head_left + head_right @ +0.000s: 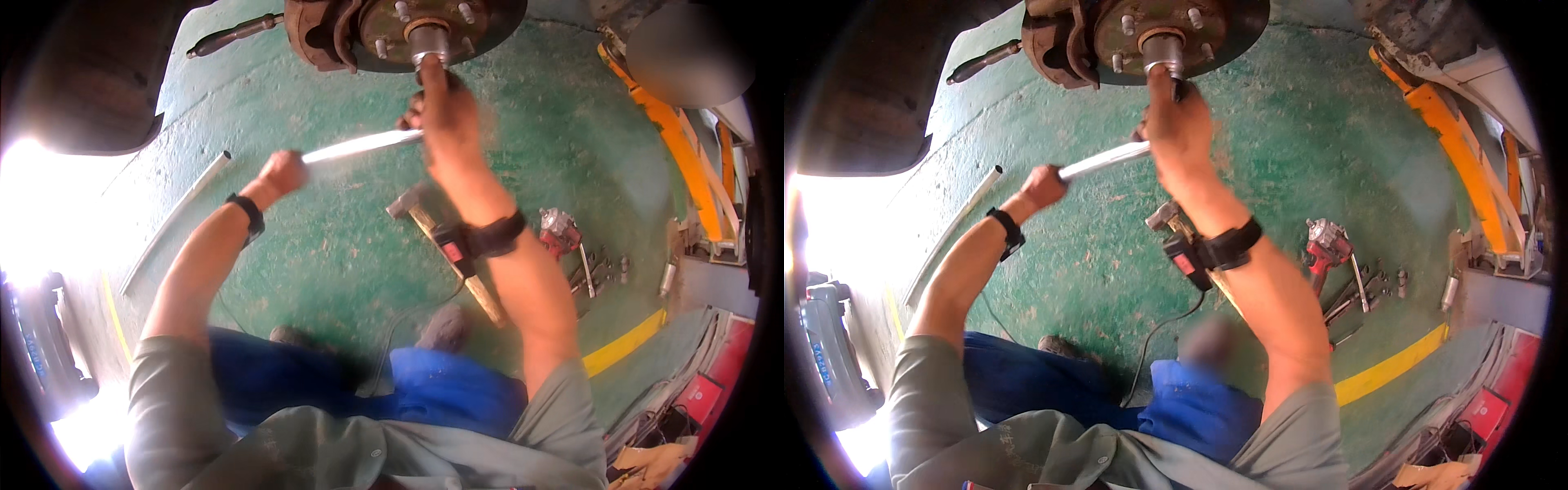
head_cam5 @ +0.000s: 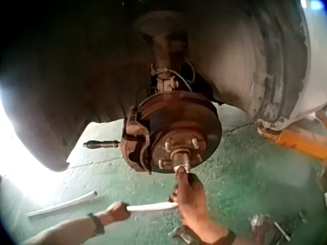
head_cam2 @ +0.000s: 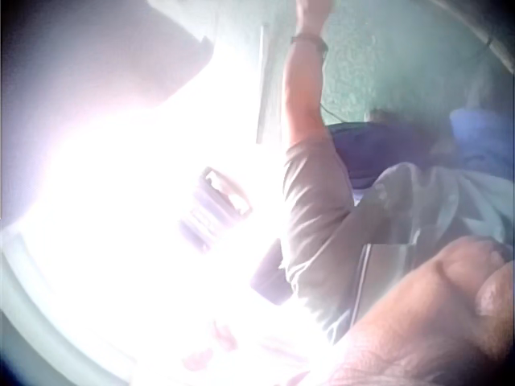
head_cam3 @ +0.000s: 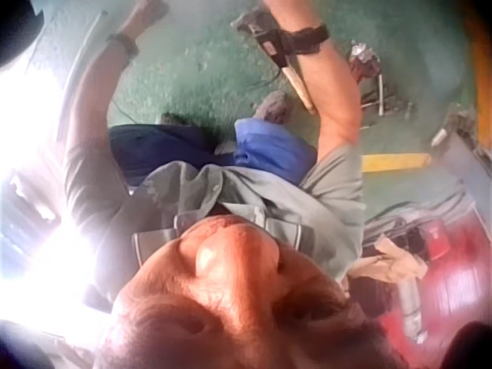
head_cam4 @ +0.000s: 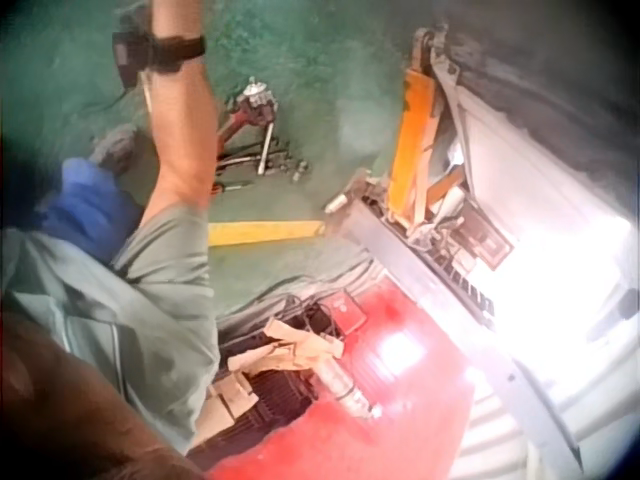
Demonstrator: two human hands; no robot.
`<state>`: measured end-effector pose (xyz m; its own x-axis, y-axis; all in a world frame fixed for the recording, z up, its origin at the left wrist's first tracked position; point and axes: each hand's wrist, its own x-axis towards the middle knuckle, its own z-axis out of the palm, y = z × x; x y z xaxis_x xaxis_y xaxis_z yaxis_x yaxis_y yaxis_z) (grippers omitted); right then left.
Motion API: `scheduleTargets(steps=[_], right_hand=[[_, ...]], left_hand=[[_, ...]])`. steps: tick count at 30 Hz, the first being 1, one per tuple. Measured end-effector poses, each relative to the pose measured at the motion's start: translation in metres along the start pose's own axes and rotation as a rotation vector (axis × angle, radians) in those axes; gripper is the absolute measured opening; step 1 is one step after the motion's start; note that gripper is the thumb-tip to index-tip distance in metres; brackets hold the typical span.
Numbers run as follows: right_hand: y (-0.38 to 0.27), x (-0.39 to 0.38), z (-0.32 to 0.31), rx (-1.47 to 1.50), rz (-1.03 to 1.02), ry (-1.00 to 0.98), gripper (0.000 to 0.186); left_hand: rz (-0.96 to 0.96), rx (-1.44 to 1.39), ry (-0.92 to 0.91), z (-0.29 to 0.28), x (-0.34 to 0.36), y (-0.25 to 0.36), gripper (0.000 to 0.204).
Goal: The person uses a screwdriver and a lug wrench to remove components from the wheel hub assembly. The person then leverages a long metal bar to loosen and remove the central axle nut from the brake assembly.
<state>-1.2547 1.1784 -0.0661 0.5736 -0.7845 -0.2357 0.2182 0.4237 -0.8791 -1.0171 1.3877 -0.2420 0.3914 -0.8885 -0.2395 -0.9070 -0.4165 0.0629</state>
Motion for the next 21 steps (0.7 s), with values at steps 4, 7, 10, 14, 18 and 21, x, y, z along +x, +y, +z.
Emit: scheduleTargets(steps=[4, 7, 10, 14, 18, 21], right_hand=[[0.008, 0.007, -0.016, -0.082, -0.087, -0.052, 0.037], [-0.033, -0.003, -0.059, -0.128, 0.141, -0.068, 0.037], [-0.047, -0.03, -0.063, -0.172, 0.197, -0.11, 0.037], [-0.042, -0.031, -0.056, -0.012, 0.147, -0.054, 0.038], [-0.033, -0.019, -0.057, 0.243, 0.264, -0.026, 0.036], [-0.025, -0.015, -0.044, 0.381, 0.299, -0.092, 0.034]], left_hand=[[-0.064, -0.11, -0.116, 0.014, -0.008, 0.037, 0.038], [-0.097, -0.273, -0.516, 0.0, -0.073, 0.147, 0.059], [-0.165, -0.522, -0.588, -0.036, -0.112, 0.188, 0.053], [-0.248, -0.362, -0.389, -0.055, -0.092, 0.129, 0.043], [-0.184, -0.164, -0.144, -0.126, -0.111, 0.087, 0.033], [-0.216, -0.057, 0.072, -0.179, -0.141, 0.072, 0.025]])
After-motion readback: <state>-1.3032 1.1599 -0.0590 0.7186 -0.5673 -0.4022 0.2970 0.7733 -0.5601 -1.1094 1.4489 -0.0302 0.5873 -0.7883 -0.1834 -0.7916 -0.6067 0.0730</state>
